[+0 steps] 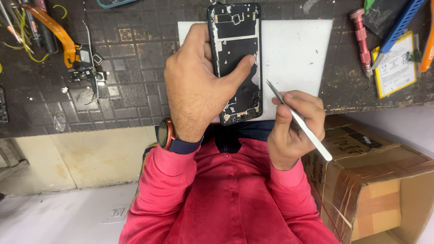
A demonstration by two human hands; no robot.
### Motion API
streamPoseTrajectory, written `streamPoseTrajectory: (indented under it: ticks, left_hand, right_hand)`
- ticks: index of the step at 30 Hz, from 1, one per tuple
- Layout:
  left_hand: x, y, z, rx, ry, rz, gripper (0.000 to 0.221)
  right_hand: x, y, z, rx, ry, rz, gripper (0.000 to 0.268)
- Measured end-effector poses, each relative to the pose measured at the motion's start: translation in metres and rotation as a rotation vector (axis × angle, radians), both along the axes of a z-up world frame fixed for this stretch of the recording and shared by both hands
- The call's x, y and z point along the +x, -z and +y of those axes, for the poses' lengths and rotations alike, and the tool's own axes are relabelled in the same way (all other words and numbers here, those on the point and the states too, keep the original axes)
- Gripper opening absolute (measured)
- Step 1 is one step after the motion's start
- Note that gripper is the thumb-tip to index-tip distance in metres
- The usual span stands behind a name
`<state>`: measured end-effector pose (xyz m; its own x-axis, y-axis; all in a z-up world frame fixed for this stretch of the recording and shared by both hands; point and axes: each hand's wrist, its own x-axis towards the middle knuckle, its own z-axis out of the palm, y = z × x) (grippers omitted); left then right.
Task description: The person holds a disassembled smartphone chassis and uses a metal spudger to scrape adhesive residue from the interior frame. The person rotates the chassis to access different edges and continues scraping along the sides and corners.
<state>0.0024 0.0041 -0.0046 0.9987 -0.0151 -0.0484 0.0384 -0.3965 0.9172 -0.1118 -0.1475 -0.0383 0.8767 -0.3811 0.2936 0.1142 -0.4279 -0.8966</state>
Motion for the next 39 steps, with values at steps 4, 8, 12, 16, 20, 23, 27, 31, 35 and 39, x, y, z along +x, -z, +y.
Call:
streamPoseTrajectory:
  ticks: [4, 8, 12, 16, 20, 23, 27, 31, 35, 39]
  left_hand:
    - [0.000, 0.000, -0.001, -0.044, 0.002, -0.004, 0.040]
    - [0.000, 0.001, -0.001, -0.075, 0.001, -0.011, 0.040]
    - [0.000, 0.001, 0.000, -0.052, 0.000, -0.009, 0.040]
    - [-0.001, 0.002, -0.001, -0.075, -0.005, 0.024, 0.040]
    - [-0.002, 0.005, -0.001, -0.104, 0.012, -0.019, 0.040]
    - [-0.003, 0.005, -0.002, -0.082, 0.012, -0.010, 0.041]
    - [-0.002, 0.003, -0.001, -0.040, 0.015, -0.017, 0.042]
    - [-0.002, 0.004, -0.002, -0.042, 0.018, 0.000, 0.042]
    - [-0.003, 0.006, -0.001, -0.009, 0.029, -0.061, 0.044]
    - [-0.003, 0.008, 0.001, 0.049, 0.032, -0.020, 0.044]
  right_hand:
    - [0.000, -0.001, -0.003, -0.087, -0.010, 0.016, 0.019]
    - [0.001, -0.002, -0.002, -0.221, -0.008, 0.009, 0.015]
    - [0.002, 0.001, 0.000, -0.255, 0.010, -0.016, 0.013]
    - [0.003, 0.004, 0.000, -0.266, 0.005, -0.040, 0.013]
    - [0.004, 0.012, 0.003, -0.323, 0.021, -0.104, 0.010]
    - [0.004, 0.016, 0.007, -0.383, 0.038, -0.129, 0.009]
    - [0.005, 0.019, 0.012, -0.442, 0.052, -0.158, 0.009]
    - [0.007, 0.022, 0.012, -0.456, 0.071, -0.171, 0.010]
    - [0.009, 0.025, 0.015, -0.462, 0.079, -0.186, 0.011]
    - [0.009, 0.024, 0.015, -0.488, 0.087, -0.179, 0.011]
